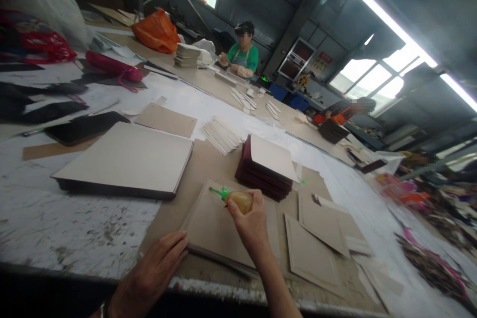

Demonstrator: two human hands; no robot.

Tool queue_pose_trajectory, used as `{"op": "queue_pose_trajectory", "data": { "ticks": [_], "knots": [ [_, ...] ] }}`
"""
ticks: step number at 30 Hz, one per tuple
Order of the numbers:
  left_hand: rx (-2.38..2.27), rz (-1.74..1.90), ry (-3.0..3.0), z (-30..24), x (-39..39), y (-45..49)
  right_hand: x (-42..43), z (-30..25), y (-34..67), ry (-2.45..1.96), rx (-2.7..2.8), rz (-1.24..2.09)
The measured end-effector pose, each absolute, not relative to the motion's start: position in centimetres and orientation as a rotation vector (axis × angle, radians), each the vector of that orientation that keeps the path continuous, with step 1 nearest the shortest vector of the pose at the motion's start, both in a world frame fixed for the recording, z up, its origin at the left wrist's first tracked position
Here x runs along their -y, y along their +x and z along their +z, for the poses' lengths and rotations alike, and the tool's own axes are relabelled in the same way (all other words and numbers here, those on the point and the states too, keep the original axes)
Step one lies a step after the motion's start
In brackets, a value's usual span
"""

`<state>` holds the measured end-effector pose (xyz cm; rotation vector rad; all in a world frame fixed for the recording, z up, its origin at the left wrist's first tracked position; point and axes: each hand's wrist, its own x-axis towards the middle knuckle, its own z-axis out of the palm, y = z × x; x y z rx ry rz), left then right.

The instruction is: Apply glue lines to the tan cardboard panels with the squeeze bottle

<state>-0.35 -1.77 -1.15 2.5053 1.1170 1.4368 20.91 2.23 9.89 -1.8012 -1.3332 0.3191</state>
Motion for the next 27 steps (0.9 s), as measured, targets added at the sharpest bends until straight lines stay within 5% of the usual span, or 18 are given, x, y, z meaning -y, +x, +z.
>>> {"op": "queue_pose_trajectory", "data": {
  "ticks": [27],
  "knots": [
    [-1.103, 1.517, 2.631, -0.2, 1.6, -0.2, 1.1, 10.7, 20.4, -1.866, 1.434, 0.370]
  ]
}}
